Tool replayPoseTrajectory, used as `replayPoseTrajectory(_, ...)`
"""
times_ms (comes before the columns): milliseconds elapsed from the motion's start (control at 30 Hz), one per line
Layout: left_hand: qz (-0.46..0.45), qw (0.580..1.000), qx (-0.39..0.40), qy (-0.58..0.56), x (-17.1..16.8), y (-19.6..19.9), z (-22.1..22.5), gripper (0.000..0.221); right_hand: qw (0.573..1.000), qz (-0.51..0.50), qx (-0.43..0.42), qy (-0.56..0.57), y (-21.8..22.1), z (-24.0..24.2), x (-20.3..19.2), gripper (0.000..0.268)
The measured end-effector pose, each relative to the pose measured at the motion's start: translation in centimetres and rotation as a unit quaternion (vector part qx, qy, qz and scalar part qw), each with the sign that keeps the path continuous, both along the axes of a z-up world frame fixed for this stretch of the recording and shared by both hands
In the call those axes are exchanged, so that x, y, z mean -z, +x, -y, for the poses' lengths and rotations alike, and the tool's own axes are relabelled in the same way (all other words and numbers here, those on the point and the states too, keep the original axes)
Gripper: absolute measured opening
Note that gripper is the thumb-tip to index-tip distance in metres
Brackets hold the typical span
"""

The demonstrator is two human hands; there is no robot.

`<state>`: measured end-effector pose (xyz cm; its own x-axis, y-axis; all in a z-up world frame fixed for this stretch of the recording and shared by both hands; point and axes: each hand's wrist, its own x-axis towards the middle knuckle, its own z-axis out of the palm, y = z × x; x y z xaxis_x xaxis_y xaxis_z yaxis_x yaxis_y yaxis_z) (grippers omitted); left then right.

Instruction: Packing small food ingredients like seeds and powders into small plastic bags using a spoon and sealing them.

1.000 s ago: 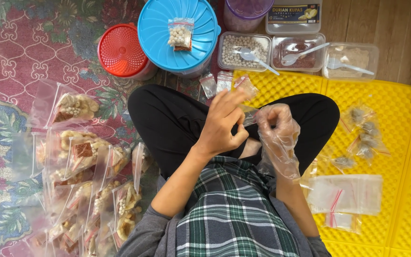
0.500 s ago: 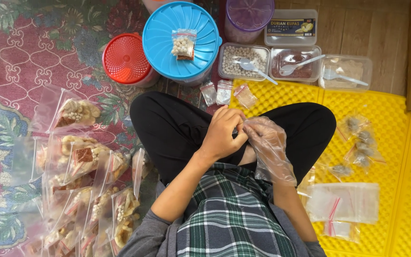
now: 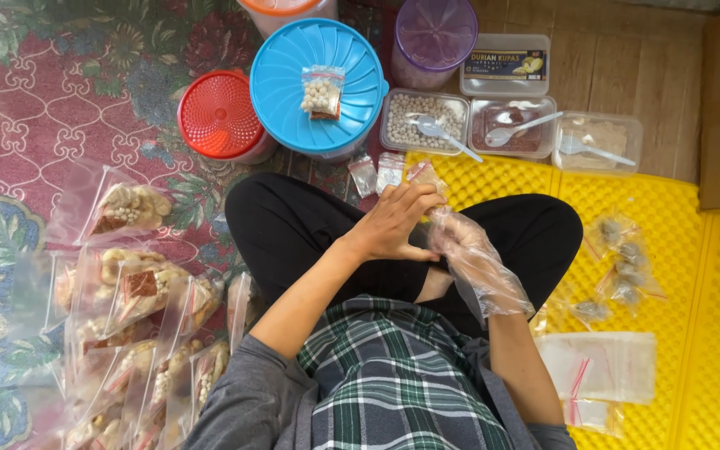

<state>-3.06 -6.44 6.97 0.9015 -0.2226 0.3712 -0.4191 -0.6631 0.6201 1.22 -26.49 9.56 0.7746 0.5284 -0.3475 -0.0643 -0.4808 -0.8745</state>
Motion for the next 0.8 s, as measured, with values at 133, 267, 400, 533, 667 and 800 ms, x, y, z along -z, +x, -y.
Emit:
replayPoseTrajectory(133, 0.021, 1.0, -0.013, 0.019, 2.2, 2.4, -0.8, 0.088, 0.997, -0.036, 0.047, -0.057, 1.3, -2.7, -2.5, 0.012)
replayPoseTrajectory(267, 0.015, 1.0, -0.01, -0.012, 7.5, 5.4, -1.7, 0.084, 0.99, 0.013, 0.021, -0.139, 3.9, -4.8, -3.2, 0.036)
replayPoseTrajectory(400, -0.04, 0.993, -0.009, -0.112, 10.2, 7.2, -2.6, 0.085, 0.952, 0.059, -0.088, -0.287, 7.1, -8.0, -4.9, 0.035)
replayPoseTrajectory(533, -0.079, 0.981, -0.009, -0.177, 10.3, 7.9, -2.8, 0.092, 0.941, 0.038, -0.122, -0.313, 9.8, -9.3, -2.3, 0.035)
replayPoseTrajectory(667, -0.116, 0.959, -0.036, -0.255, 11.2, 9.0, -3.8, 0.081, 0.954, 0.057, -0.138, -0.26, 11.7, -9.8, -1.4, 0.033)
replayPoseTrajectory(800, -0.137, 0.919, -0.107, -0.353, 13.6, 10.0, -3.5, 0.062, 0.978, -0.003, -0.112, -0.174, 14.4, -11.1, -3.8, 0.035)
